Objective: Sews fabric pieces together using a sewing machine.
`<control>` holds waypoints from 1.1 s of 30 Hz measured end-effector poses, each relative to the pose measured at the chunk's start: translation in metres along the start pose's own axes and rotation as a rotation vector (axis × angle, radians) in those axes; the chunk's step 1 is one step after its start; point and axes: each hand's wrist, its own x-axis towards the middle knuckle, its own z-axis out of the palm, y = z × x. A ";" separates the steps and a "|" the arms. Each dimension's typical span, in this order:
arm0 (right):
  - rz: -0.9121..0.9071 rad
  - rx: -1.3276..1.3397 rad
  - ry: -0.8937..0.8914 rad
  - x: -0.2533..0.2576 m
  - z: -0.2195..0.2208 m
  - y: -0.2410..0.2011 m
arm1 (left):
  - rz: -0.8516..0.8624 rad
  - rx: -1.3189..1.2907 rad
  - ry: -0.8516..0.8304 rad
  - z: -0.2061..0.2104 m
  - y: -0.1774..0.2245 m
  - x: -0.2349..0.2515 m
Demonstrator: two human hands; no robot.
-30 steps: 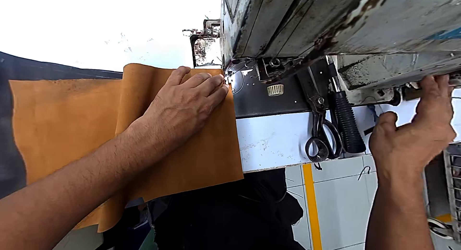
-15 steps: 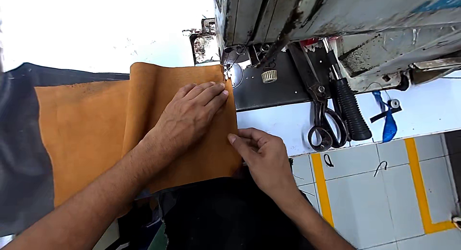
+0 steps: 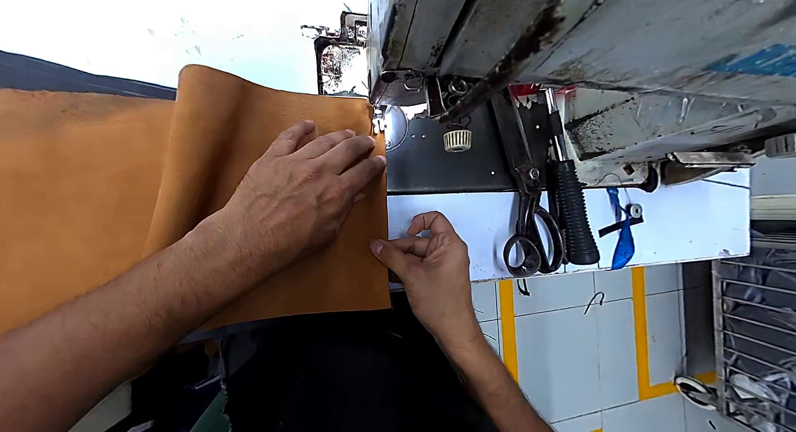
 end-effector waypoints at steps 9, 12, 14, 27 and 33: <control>0.003 0.029 -0.038 0.006 0.000 -0.003 | -0.242 -0.162 0.058 -0.047 -0.101 -0.043; -0.011 0.032 -0.049 0.005 -0.002 -0.004 | -0.439 -0.129 -0.023 -0.039 -0.148 -0.066; 0.002 0.028 -0.060 0.006 -0.003 -0.005 | -0.493 -0.196 -0.131 -0.051 -0.133 -0.050; 0.030 0.006 -0.103 0.011 -0.004 -0.005 | -0.759 -0.393 -0.335 -0.065 -0.135 -0.023; 0.044 -0.003 -0.078 0.020 -0.002 -0.012 | -0.711 -0.393 -0.258 -0.060 -0.143 -0.024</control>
